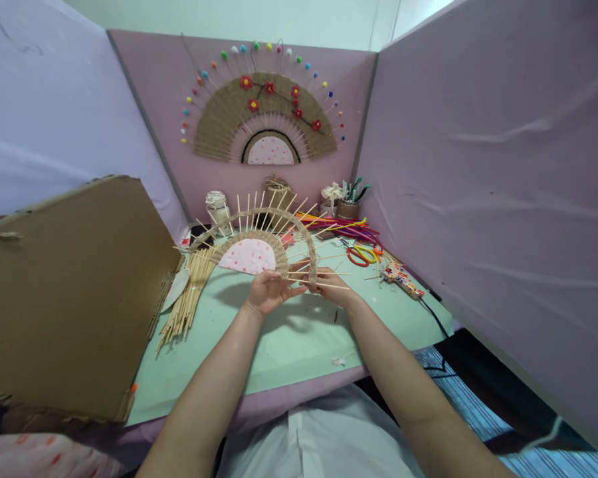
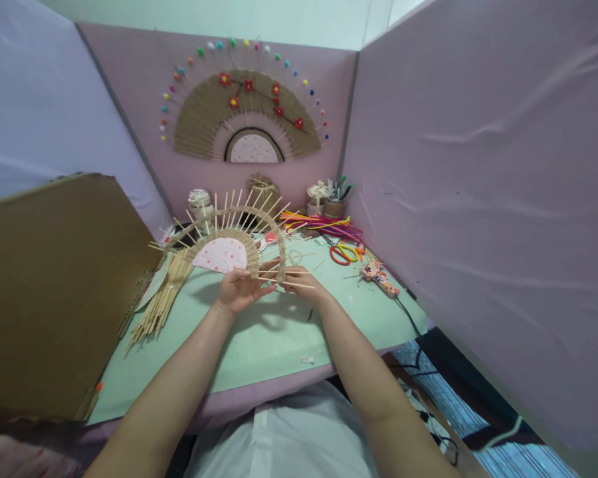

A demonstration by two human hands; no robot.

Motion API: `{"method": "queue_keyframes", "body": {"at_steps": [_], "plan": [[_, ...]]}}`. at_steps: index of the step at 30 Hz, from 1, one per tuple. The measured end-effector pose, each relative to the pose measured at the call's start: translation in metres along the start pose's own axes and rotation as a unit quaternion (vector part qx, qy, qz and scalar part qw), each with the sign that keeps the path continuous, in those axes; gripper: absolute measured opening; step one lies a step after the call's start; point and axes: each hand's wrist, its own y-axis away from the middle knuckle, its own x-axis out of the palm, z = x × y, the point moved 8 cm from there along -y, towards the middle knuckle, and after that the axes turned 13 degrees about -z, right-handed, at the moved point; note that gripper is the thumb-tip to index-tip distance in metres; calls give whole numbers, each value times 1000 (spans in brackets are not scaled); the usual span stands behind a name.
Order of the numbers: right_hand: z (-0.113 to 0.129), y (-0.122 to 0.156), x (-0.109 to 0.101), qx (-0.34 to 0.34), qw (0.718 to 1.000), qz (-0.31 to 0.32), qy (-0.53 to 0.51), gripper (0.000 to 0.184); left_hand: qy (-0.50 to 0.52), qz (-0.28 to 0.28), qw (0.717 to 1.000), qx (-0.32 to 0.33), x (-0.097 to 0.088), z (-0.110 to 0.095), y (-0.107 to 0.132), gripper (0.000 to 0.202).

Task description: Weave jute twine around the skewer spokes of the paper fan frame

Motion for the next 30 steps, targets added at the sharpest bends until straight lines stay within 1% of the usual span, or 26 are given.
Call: {"method": "queue_keyframes", "body": {"at_steps": [5, 10, 14, 17, 23, 25, 30], "plan": [[1, 2, 0, -5, 999, 6, 46, 39, -9, -5, 1000, 20, -4, -7, 0, 53], [5, 3, -1, -29, 998, 5, 51, 36, -5, -33, 998, 56, -11, -21, 3, 54], [9, 4, 0, -48, 996, 9, 77, 37, 1, -46, 996, 72, -15, -29, 6, 55], [10, 5, 1, -55, 994, 17, 96, 38, 5, -46, 997, 67, -15, -29, 5, 55], [8, 5, 0, -45, 994, 16, 103, 43, -10, -15, 1000, 13, -8, -15, 3, 55], [11, 6, 1, -44, 994, 15, 101, 43, -6, -20, 1000, 17, -9, -15, 2, 54], [15, 7, 0, -49, 996, 5, 75, 40, 5, -52, 997, 59, -14, -24, 1, 49]]}}
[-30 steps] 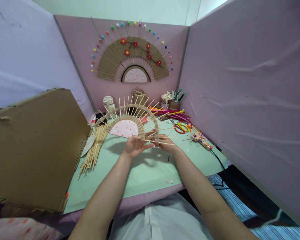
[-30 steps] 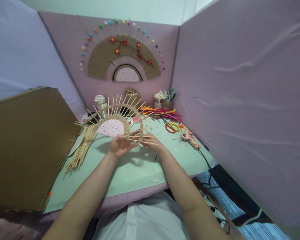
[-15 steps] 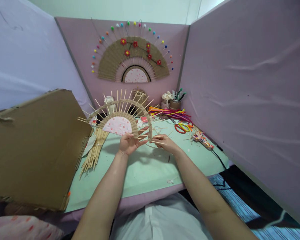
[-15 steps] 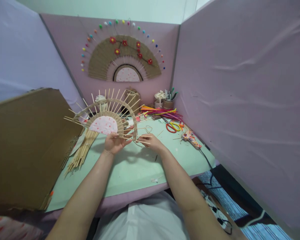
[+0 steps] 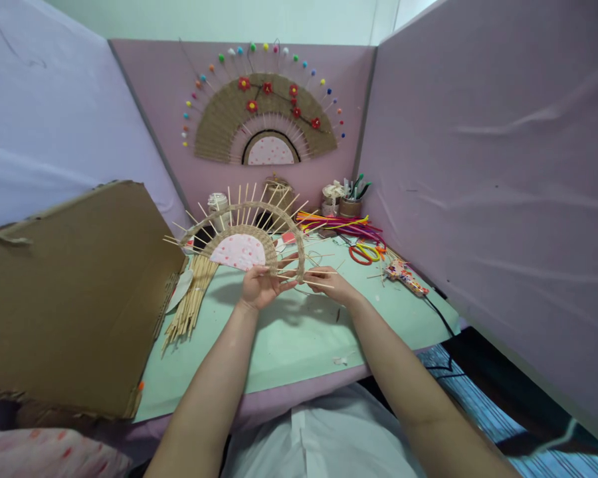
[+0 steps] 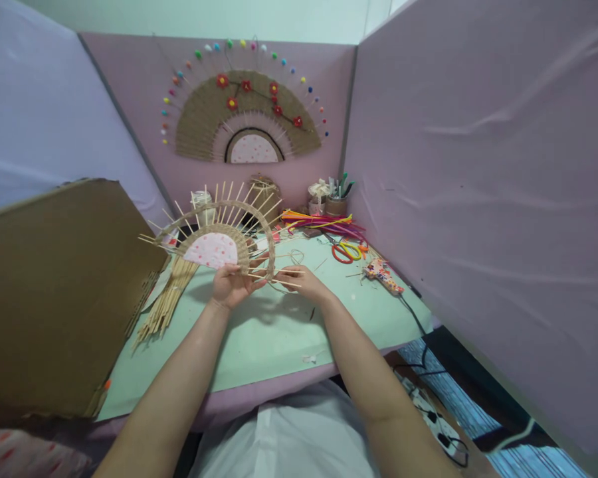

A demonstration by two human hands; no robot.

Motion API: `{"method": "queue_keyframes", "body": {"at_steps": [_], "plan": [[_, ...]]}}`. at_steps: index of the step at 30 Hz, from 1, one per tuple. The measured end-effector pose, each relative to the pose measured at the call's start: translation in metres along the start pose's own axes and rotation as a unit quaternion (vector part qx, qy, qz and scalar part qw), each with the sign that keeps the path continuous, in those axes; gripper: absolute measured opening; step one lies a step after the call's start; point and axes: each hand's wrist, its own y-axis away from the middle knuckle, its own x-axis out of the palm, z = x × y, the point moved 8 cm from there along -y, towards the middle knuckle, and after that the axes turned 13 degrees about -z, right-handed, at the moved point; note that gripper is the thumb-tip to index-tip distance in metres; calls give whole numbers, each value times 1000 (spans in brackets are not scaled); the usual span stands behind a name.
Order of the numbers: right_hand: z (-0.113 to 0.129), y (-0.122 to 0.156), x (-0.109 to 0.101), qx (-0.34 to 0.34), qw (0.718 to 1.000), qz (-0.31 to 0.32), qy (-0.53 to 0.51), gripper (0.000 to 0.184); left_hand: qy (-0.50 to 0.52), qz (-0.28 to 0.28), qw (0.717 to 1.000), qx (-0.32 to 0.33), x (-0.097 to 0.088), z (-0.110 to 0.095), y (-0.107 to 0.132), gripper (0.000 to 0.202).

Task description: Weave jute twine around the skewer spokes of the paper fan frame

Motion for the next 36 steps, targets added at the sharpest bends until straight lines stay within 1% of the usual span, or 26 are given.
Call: {"method": "queue_keyframes", "body": {"at_steps": [4, 7, 13, 18, 22, 28, 36], "plan": [[-7, -4, -4, 10, 1000, -14, -26, 35, -1, -22, 999, 35, -3, -8, 0, 49], [-9, -5, -5, 8, 1000, -14, -21, 34, 2, -29, 999, 43, -4, -12, 0, 49], [-7, -3, -2, 0, 1000, 11, 16, 42, -4, -45, 998, 51, -7, -16, 1, 52], [-4, 0, -1, -11, 998, 21, 65, 41, -14, -42, 998, 49, -6, -17, 1, 55], [-1, 4, 2, -17, 995, 31, 95, 42, -23, -37, 998, 40, -7, -16, 1, 52], [-1, 4, 4, -27, 994, 33, 98, 46, -27, -51, 998, 34, -7, -16, 2, 48], [-1, 3, 3, -34, 992, 30, 114, 44, -24, -46, 998, 39, -6, -16, 2, 49]]}}
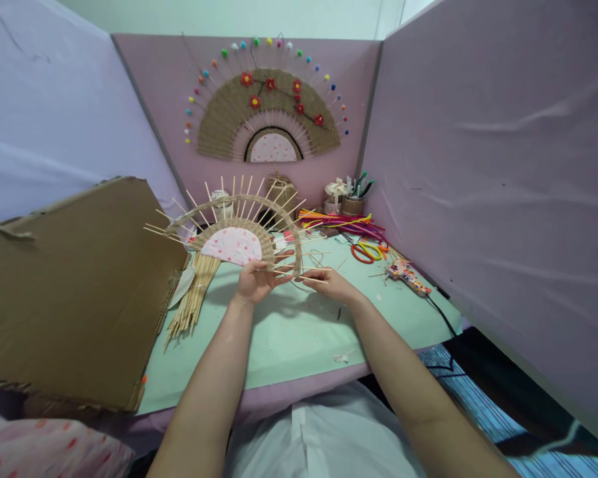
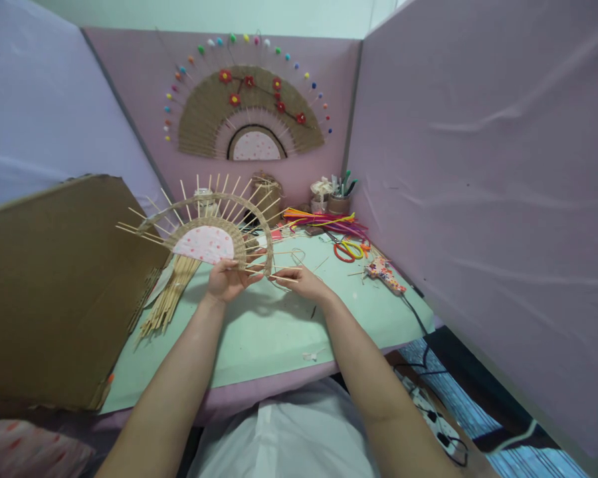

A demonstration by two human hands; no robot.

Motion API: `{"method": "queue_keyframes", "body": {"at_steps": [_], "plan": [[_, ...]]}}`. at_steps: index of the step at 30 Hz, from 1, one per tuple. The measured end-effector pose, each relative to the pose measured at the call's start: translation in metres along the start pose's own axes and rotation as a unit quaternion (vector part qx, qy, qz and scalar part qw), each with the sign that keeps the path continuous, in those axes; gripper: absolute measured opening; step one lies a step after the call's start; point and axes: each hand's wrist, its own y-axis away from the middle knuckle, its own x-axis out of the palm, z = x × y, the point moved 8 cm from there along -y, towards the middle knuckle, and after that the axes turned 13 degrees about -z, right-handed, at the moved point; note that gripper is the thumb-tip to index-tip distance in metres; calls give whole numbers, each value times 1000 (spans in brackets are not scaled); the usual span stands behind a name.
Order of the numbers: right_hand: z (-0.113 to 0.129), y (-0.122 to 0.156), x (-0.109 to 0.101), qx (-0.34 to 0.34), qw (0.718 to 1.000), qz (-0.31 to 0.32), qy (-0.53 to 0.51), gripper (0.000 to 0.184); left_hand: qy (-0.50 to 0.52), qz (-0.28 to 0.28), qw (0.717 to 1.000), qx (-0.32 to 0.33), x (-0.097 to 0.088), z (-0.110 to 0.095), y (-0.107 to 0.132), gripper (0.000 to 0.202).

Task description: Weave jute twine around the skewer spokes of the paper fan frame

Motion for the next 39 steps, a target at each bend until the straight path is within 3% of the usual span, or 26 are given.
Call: {"method": "queue_keyframes", "body": {"at_steps": [14, 22, 28, 39], "plan": [[-7, -4, 1, 9, 1000, -3, -9, 45, -37, 6, 999, 10, -3, -5, -1, 43], [-10, -10, -8, -83, 993, -68, 50, 28, -67, -4, 997, 36, -10, -13, -3, 42], [-10, -8, -13, -128, 981, -99, 107, 33, -86, -8, 993, 75, -15, -20, -5, 41], [-12, 9, -19, -138, 968, -121, 172, 35, -131, -34, 989, 59, -20, -14, -10, 43]]}}
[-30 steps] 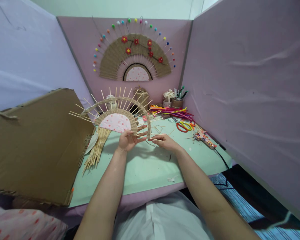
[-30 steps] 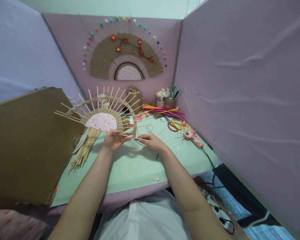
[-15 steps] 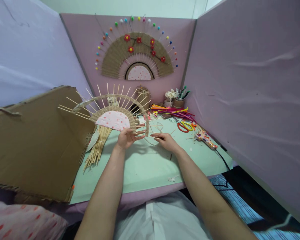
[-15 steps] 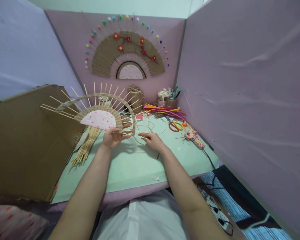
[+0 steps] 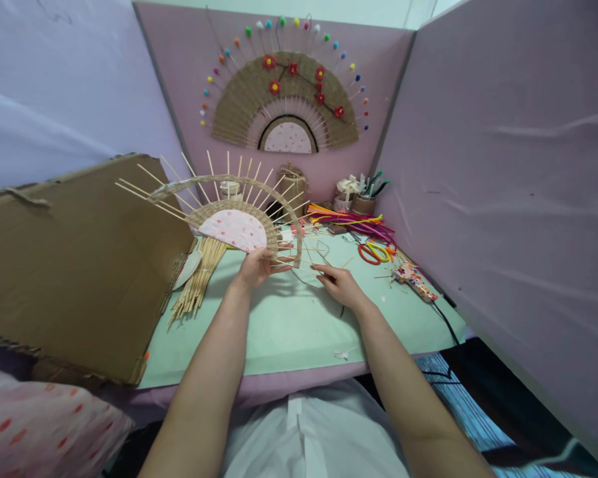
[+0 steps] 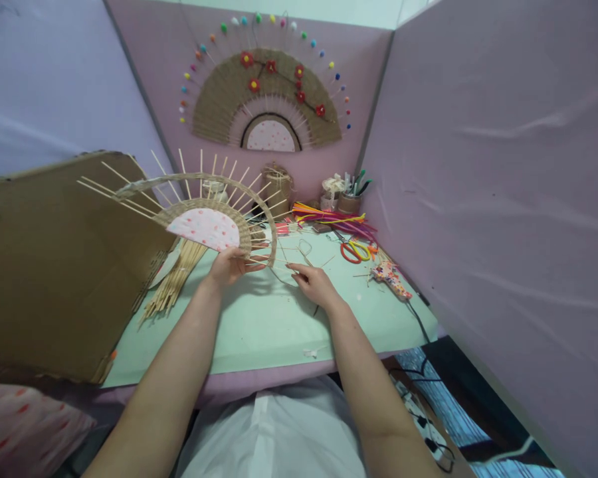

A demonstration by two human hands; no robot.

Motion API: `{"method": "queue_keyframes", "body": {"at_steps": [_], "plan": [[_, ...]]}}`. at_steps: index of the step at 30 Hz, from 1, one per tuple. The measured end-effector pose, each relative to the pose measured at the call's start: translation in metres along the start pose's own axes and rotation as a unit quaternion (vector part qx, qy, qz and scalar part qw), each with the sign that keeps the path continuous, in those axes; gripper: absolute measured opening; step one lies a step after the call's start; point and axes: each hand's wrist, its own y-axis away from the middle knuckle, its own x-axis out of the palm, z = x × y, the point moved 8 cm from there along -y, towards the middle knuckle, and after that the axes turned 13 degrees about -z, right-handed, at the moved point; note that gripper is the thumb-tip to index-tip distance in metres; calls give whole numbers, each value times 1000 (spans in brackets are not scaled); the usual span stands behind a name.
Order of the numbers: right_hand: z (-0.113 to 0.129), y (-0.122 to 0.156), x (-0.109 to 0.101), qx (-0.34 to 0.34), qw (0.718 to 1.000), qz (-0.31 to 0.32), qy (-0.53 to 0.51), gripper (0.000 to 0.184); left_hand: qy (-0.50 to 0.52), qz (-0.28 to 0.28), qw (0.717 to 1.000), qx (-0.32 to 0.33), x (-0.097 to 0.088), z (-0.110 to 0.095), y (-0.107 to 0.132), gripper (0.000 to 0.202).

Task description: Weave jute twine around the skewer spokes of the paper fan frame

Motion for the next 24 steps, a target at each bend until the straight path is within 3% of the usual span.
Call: {"method": "queue_keyframes", "body": {"at_steps": [8, 15, 18, 24], "plan": [[1, 1, -2, -49, 994, -11, 101, 35, -32, -41, 998, 21, -4, 0, -2, 41], [29, 3, -2, -124, 988, -69, 68, 26, -12, -49, 998, 46, 3, 6, -6, 35], [37, 6, 9, -147, 987, -49, 47, 26, 16, -42, 998, 49, 9, 11, -6, 33], [32, 6, 16, -94, 995, -18, -25, 25, 56, -9, 998, 24, 19, 16, -1, 34]]}}
